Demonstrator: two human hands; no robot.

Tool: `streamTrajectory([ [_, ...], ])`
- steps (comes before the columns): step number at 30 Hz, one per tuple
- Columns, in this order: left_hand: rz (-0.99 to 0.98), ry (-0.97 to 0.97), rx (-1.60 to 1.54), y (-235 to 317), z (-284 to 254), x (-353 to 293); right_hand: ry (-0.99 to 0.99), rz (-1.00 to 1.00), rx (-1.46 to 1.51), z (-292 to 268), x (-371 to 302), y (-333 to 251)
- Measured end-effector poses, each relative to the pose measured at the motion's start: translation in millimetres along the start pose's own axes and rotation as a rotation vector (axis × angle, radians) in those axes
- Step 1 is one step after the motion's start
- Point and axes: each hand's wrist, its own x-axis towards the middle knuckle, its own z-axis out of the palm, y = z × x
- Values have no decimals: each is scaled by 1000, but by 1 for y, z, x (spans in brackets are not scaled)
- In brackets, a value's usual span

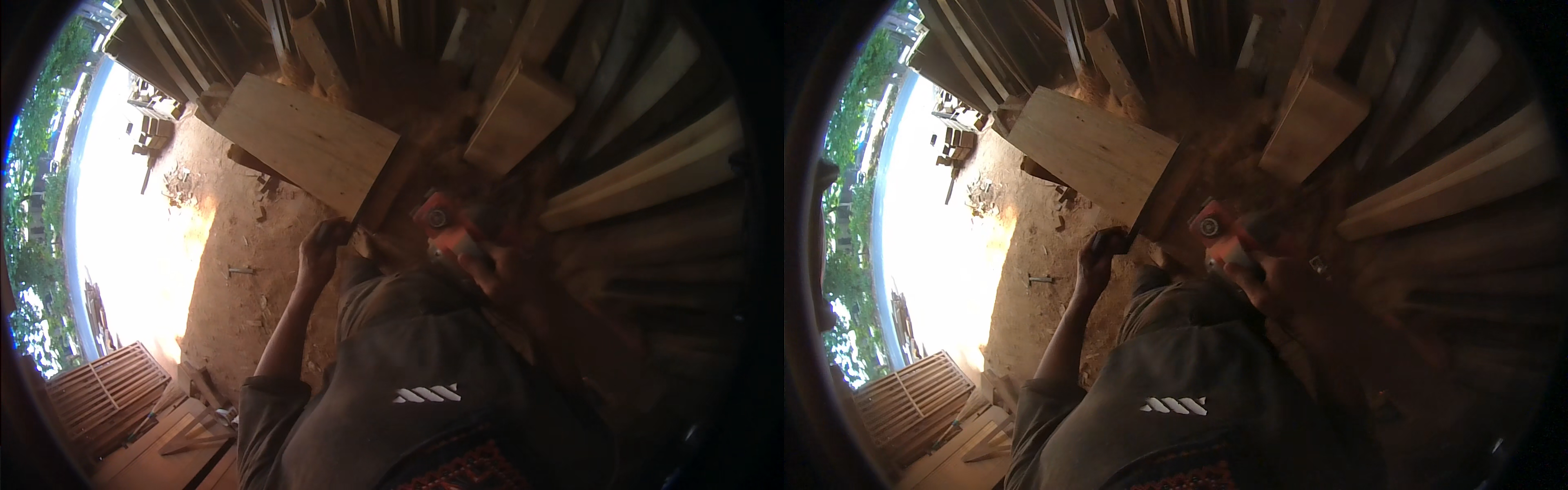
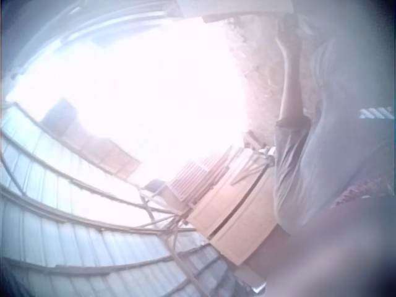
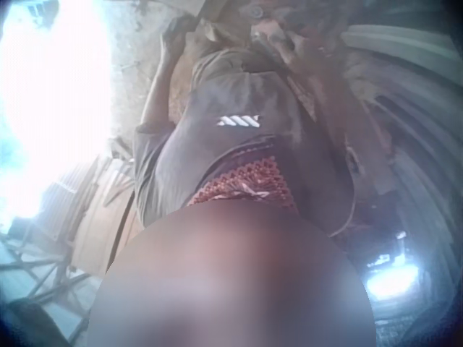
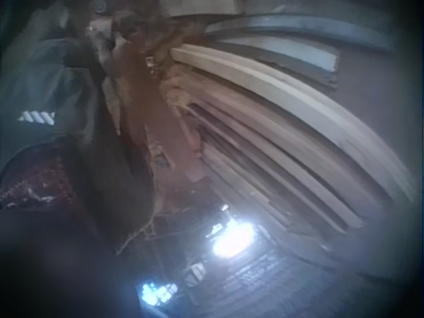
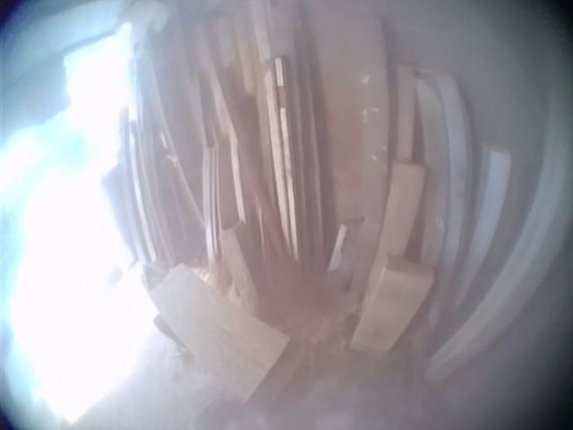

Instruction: The person uses a handheld electric sander to smooth the surface of a wooden plank resting on a workbench. They repeatedly move the sander along the plank, flip it over, and continue sanding the other side.

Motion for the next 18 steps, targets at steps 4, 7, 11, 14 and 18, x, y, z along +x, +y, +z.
streamTrajectory([
  [4, -55, 23, -39, 2, -1, 2, 7, -105, 1, 16, 31, -9],
  [7, -44, 15, -47, 0, -3, 4, -46, -117, 19, 34, 66, -11],
  [11, -163, 279, -398, -8, -29, -10, -102, -270, 105, 44, 106, -20],
  [14, -201, 592, -459, -18, -69, -40, -178, -128, 206, 59, 140, -38],
  [18, -327, 980, -403, -29, -92, -107, -160, -345, 220, 76, 161, -78],
])
